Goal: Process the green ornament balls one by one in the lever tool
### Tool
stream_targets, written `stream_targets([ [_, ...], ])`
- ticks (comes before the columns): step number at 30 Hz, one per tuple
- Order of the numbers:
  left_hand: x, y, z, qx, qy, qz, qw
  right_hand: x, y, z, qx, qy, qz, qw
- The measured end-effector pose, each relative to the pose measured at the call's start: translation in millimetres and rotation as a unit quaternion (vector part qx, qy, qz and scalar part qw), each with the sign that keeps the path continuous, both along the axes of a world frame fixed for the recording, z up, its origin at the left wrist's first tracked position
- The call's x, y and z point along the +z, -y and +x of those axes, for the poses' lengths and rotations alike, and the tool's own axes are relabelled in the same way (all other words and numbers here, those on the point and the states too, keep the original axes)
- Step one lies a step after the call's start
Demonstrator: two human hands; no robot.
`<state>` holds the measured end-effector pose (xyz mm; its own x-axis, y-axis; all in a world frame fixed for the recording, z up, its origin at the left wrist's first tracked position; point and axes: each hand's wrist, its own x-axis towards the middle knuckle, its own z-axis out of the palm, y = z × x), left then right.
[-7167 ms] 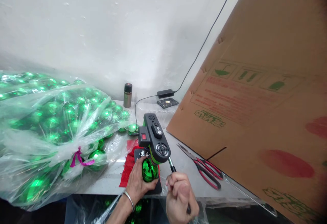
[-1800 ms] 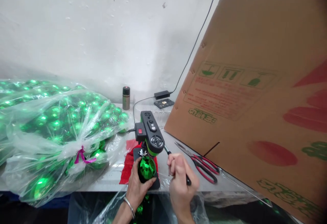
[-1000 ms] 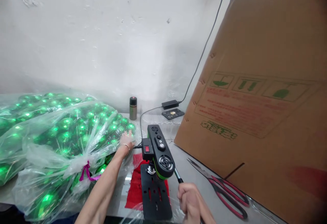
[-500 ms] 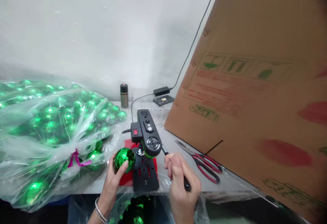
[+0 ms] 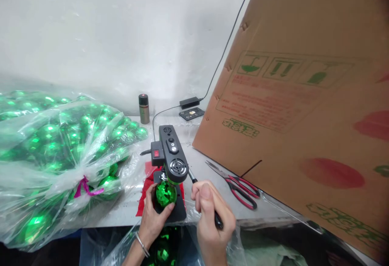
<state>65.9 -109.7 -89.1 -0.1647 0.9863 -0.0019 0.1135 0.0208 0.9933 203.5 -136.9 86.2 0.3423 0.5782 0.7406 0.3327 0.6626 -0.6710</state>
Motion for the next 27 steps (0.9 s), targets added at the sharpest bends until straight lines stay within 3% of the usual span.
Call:
stream_targets([
  [8, -11.2, 7, -7, -0.007, -0.043, 0.016, 0.999, -2.8, 2, 0, -0.003, -0.001, 0.003, 1.0],
  [16, -6.3, -3, 7, -0.042, -0.118, 0.043, 0.991, -5.8, 3, 1, -0.004, -0.003, -0.001, 1.0],
  [22, -13.9, -10, 11, -0.052, -0.148, 0.05, 0.986, -6.0, 4, 2, -0.009, 0.0, -0.002, 1.0],
  [27, -17.0, -12, 9, -0.069, -0.148, 0.035, 0.986, -22.3, 5, 3, -0.017, 0.001, 0.006, 1.0],
])
